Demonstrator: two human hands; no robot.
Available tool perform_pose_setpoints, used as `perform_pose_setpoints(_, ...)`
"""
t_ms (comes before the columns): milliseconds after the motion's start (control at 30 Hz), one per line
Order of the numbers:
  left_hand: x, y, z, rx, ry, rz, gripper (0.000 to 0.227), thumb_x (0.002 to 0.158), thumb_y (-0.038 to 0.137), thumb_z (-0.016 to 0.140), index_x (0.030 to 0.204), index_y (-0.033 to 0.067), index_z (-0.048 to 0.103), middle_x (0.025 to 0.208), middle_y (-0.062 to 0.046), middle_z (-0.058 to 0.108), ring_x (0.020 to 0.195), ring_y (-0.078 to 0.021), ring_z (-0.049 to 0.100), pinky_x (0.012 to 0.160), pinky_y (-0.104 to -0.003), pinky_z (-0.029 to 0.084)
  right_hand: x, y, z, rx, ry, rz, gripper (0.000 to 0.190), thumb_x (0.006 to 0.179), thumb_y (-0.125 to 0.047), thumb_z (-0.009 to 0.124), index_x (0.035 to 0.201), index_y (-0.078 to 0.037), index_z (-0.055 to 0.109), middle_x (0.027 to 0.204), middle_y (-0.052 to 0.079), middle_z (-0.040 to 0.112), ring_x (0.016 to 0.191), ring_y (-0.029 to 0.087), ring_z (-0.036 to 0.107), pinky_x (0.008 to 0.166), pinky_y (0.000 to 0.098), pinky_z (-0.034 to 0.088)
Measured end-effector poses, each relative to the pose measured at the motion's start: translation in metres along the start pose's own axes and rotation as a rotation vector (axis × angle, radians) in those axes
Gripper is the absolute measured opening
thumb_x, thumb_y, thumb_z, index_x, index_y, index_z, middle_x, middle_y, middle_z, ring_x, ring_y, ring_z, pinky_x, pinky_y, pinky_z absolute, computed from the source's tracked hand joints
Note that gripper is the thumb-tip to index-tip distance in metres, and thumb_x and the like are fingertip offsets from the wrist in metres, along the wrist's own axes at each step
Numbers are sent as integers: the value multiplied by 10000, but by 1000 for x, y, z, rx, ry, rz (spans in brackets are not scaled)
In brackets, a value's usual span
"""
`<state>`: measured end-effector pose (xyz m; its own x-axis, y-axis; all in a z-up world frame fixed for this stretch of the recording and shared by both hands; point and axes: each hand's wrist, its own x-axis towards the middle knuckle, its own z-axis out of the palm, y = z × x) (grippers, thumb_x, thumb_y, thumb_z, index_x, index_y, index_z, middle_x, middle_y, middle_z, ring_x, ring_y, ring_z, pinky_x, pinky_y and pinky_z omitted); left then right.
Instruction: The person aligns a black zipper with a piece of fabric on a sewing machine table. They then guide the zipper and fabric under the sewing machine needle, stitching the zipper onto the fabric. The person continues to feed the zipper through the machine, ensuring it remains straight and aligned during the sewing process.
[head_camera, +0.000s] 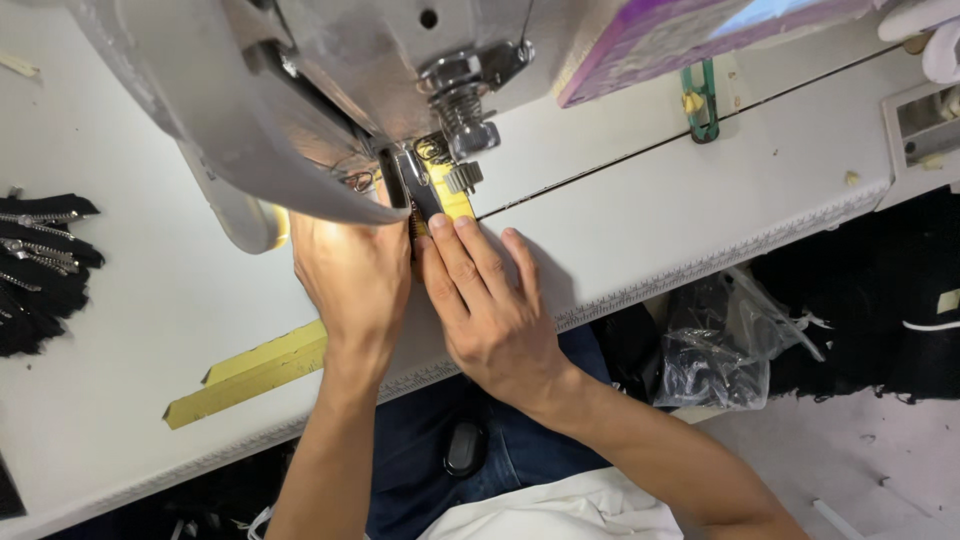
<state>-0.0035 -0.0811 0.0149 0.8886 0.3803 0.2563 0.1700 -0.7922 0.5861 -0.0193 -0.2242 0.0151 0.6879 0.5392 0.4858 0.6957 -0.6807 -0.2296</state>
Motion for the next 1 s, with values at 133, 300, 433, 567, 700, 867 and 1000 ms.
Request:
perform_pose_setpoints(133,1,-9,-4,28,1,249,183,913,-57,720,1096,-57,739,1011,-199,674,1024,-423,646,857,-517,499,5,-1,-8,-48,-38,-32,394,955,39,534,1317,-1,684,1381,229,664,1285,364,639,1059,576,417)
perform_pose_setpoints(300,13,-14,-16,386,65,612,232,910,194,776,1141,181,776,970,-60,646,893,-308,646,657,-383,542,9,-5,-12,-117,-96,-92,346,965,57,527,1278,35,675,1350,281,659,1266,398,642,966,558,477)
perform_pose_setpoints(433,11,-24,-21,351,-23,588,137,885,215,793,994,138,767,861,-49,584,922,-317,646,592,-334,551,15,-6,-17,-124,-103,-109,355,940,73,544,1270,43,673,1324,283,672,1249,404,650,939,548,490)
perform_pose_setpoints(567,12,-27,-17,240,-21,540,75,942,187,751,997,137,756,905,-31,623,943,-282,673,636,-329,553,29,9,-17,125,-12,18,314,937,24,594,1232,1,700,1212,217,722,1080,342,704,830,464,521)
perform_pose_setpoints(700,14,-23,-21,-6,50,386,97,1011,165,698,1022,117,781,969,-42,741,910,-286,720,731,-351,526,35,30,1,239,42,148,239,944,-140,731,1124,17,711,1001,176,692,813,289,676,668,380,531)
perform_pose_setpoints(867,5,-14,-38,-119,60,277,136,1014,116,681,1099,90,785,1110,-61,766,995,-332,690,829,-408,495,47,0,-7,183,-51,163,250,913,-142,772,1092,30,744,960,166,628,814,299,660,659,398,538)
perform_pose_setpoints(1000,-14,-11,-43,13,12,258,194,1000,128,693,1175,112,774,1191,-51,752,978,-255,611,819,-373,434,46,-12,3,47,57,210,114,922,-94,742,1010,-23,755,894,95,616,802,277,665,657,355,543)
